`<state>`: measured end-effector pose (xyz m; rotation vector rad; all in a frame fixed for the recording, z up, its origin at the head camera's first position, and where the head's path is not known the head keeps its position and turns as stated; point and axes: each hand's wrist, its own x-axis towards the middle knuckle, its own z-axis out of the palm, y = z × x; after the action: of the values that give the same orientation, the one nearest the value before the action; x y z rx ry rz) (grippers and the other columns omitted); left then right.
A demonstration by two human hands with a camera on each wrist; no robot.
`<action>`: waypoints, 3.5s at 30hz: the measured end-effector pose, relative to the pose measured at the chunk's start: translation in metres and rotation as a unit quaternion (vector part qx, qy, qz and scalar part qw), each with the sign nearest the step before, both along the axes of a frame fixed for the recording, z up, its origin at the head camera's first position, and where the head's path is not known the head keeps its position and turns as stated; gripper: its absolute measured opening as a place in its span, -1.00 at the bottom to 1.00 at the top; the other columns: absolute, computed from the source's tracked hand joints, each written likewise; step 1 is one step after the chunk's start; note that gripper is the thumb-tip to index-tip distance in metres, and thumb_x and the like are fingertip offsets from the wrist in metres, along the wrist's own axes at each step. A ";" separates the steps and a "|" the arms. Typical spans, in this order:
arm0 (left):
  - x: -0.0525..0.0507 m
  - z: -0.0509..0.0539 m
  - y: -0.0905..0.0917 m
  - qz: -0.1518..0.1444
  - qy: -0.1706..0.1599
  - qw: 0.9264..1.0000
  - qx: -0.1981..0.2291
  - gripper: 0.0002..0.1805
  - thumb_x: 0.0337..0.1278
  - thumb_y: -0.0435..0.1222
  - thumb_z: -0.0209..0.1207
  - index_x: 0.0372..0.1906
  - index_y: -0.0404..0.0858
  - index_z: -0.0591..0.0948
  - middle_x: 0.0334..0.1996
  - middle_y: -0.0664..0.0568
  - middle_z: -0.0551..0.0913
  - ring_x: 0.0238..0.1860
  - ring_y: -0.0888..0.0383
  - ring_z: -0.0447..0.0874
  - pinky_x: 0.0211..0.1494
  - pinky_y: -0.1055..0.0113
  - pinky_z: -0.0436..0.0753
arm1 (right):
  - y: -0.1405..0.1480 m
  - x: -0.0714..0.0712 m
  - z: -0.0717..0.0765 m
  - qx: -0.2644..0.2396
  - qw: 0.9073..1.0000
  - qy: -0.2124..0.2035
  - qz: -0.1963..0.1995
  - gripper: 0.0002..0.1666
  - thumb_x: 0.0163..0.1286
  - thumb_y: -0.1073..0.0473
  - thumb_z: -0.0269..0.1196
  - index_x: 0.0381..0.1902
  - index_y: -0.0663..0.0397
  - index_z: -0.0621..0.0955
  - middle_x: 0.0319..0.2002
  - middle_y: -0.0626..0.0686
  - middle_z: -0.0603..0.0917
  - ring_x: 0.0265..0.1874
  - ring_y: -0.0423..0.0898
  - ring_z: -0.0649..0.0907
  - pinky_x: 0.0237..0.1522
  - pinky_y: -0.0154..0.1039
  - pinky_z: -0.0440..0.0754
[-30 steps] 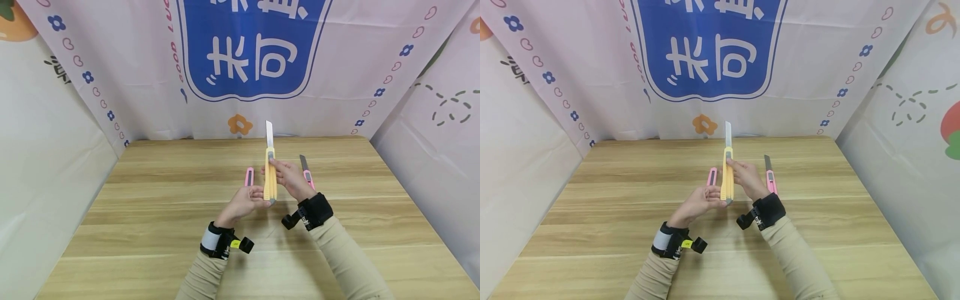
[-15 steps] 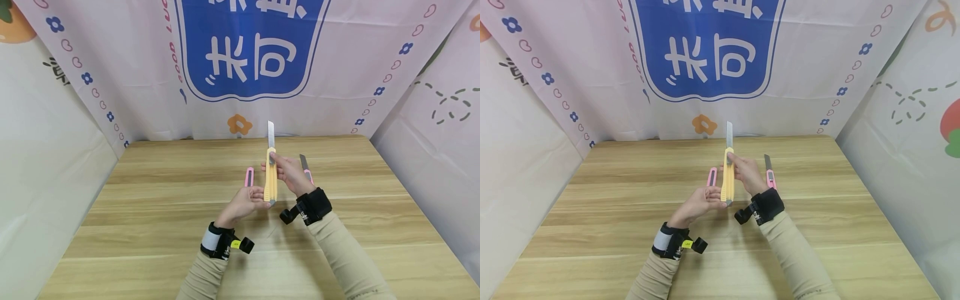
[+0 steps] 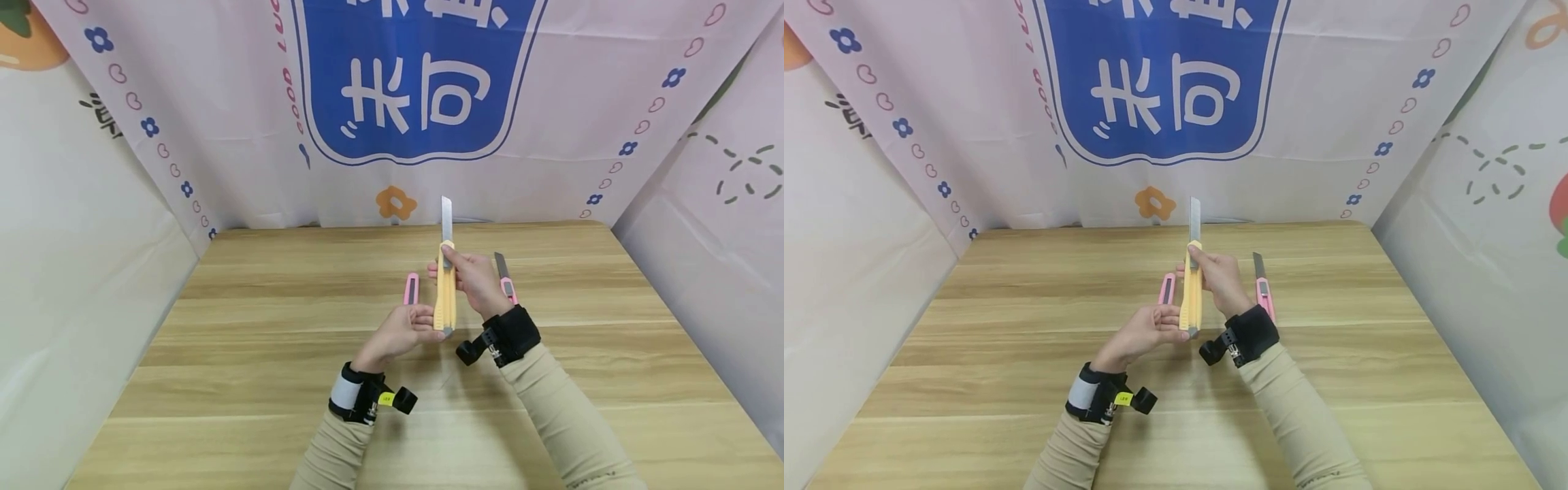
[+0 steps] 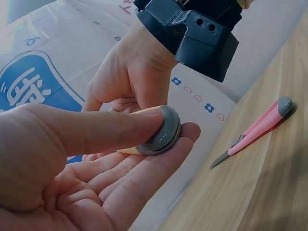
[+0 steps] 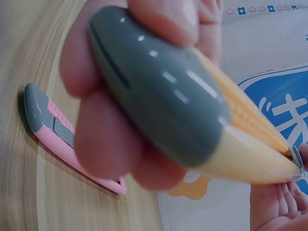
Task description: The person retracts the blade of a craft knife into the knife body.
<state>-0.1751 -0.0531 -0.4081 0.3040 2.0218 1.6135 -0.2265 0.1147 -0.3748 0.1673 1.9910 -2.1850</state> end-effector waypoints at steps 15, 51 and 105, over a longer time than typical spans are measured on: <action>0.001 0.004 -0.004 -0.005 0.005 1.000 -0.001 -0.51 0.09 -0.44 0.26 0.17 -0.43 0.49 -0.01 -0.25 0.69 -0.09 0.16 0.73 0.09 0.35 0.71 | -0.010 -0.001 0.004 -0.032 0.999 0.006 -0.024 -0.44 0.42 0.05 0.17 0.10 0.48 0.49 -0.54 -0.09 0.78 -0.49 -0.25 0.77 -0.16 -0.19 0.77; 0.001 0.005 -0.003 -0.016 -0.010 1.000 0.006 -0.51 0.09 -0.48 0.24 0.18 -0.46 0.48 -0.02 -0.29 0.69 -0.10 0.14 0.74 0.08 0.35 0.72 | -0.010 0.000 0.000 -0.047 0.998 0.012 -0.029 -0.49 0.42 0.15 0.16 0.10 0.54 0.49 -0.41 0.07 0.81 -0.48 -0.24 0.77 -0.15 -0.23 0.76; 0.002 0.009 -0.011 -0.016 0.007 1.000 0.002 -0.53 0.11 -0.44 0.25 0.16 -0.44 0.50 0.00 -0.28 0.69 -0.08 0.14 0.73 0.12 0.33 0.71 | -0.012 0.004 -0.002 -0.005 1.000 -0.003 -0.007 -0.39 0.49 0.01 0.06 0.06 0.58 0.49 -0.43 0.05 0.81 -0.53 -0.27 0.75 -0.29 -0.31 0.78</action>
<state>-0.1730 -0.0642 -0.3992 0.3474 2.0141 1.5996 -0.2226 0.1028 -0.3767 0.1876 1.9818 -2.1988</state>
